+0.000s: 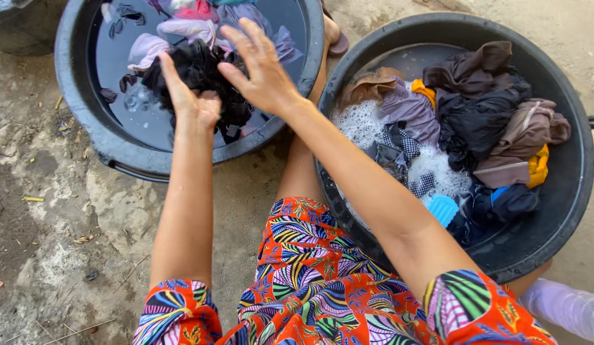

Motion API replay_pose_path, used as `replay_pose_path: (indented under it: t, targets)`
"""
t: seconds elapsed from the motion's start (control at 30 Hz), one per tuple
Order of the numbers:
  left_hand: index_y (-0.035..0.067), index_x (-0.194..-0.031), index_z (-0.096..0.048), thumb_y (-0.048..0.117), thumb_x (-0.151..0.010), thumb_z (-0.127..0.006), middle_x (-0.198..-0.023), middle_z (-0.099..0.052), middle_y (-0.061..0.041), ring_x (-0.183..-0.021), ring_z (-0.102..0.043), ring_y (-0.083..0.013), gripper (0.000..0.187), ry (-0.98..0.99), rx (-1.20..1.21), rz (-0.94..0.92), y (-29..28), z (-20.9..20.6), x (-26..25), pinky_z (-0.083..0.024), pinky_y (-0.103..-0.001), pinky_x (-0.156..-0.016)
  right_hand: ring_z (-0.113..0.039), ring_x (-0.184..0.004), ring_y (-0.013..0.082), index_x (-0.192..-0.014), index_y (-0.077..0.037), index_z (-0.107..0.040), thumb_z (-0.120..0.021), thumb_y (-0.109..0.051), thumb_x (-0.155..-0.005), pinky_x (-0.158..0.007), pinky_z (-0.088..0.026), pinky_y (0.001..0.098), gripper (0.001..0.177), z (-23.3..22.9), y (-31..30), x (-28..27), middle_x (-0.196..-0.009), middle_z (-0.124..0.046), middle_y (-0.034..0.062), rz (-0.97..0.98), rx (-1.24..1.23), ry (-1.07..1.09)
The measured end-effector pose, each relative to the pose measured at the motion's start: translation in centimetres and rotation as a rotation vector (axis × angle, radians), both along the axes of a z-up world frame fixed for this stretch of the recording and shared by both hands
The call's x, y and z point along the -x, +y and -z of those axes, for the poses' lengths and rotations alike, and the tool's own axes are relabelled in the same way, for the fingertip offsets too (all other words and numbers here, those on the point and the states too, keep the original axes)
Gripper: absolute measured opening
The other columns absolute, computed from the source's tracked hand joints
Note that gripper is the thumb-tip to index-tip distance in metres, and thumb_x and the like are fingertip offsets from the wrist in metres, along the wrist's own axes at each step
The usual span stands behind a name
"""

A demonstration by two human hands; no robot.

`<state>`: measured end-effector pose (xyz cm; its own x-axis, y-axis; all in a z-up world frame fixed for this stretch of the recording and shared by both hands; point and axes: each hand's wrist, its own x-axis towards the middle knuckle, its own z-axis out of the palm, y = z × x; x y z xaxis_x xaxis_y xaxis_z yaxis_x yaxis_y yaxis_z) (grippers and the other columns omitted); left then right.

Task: The person washes laundry by hand, scrubbing and rubbing pieces of clothing in a basin of soapy water.

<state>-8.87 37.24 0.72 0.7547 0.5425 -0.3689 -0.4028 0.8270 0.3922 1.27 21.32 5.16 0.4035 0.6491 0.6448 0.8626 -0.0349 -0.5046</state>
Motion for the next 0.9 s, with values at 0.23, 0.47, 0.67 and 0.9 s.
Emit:
replay_pose_path:
  t: [0.23, 0.47, 0.67, 0.9]
  targets:
    - [0.006, -0.113, -0.078, 0.011, -0.097, -0.069, -0.113, -0.081, -0.008, -0.109, -0.076, -0.0196, 0.019, 0.222, -1.508, 0.242, -16.4, 2.5, -3.0, -0.057, -0.033, -0.102, -0.074, -0.079, 0.0259, -0.097, -0.005, -0.075, -0.068, -0.014, -0.091, -0.074, -0.057, 0.039, 0.013, 5.2, -21.8, -5.6, -0.088, -0.074, 0.0165, 0.354, 0.315, 0.381]
    - [0.013, -0.158, -0.033, 0.043, -0.07, -0.084, -0.167, -0.021, -0.021, -0.151, -0.021, -0.0477, 0.107, 0.646, -2.604, 1.258, -32.7, 10.8, -9.8, -0.032, -0.068, -0.109, 0.0, -0.152, 0.0393, -0.135, -0.008, -0.061, -0.076, -0.062, -0.074, -0.111, 0.004, 0.0726, 0.083, 9.2, -33.0, 5.5, -0.163, -0.02, 0.0193, -0.068, 1.574, -0.104]
    - [0.01, -0.16, -0.036, 0.049, -0.084, -0.079, -0.167, -0.025, -0.017, -0.154, -0.015, -0.0437, 0.095, 0.944, -2.43, 1.835, -35.0, 21.2, -12.2, -0.018, -0.067, -0.117, -0.01, -0.155, 0.0314, -0.133, -0.021, -0.068, -0.059, -0.036, -0.08, -0.121, 0.001, 0.0664, 0.055, 13.7, -35.2, 9.5, -0.16, -0.036, 0.0012, 0.205, 1.29, -0.681]
    - [0.005, -0.144, -0.057, 0.049, -0.093, -0.067, -0.148, -0.054, -0.018, -0.136, -0.049, -0.0368, 0.067, 1.149, -2.347, 1.804, -35.5, 22.8, -11.4, -0.037, -0.055, -0.109, -0.035, -0.147, 0.0353, -0.097, -0.011, -0.081, -0.063, -0.027, -0.085, -0.123, -0.009, 0.0621, 0.027, 16.0, -35.8, 7.3, -0.136, -0.065, 0.011, -0.034, 1.151, -0.543]
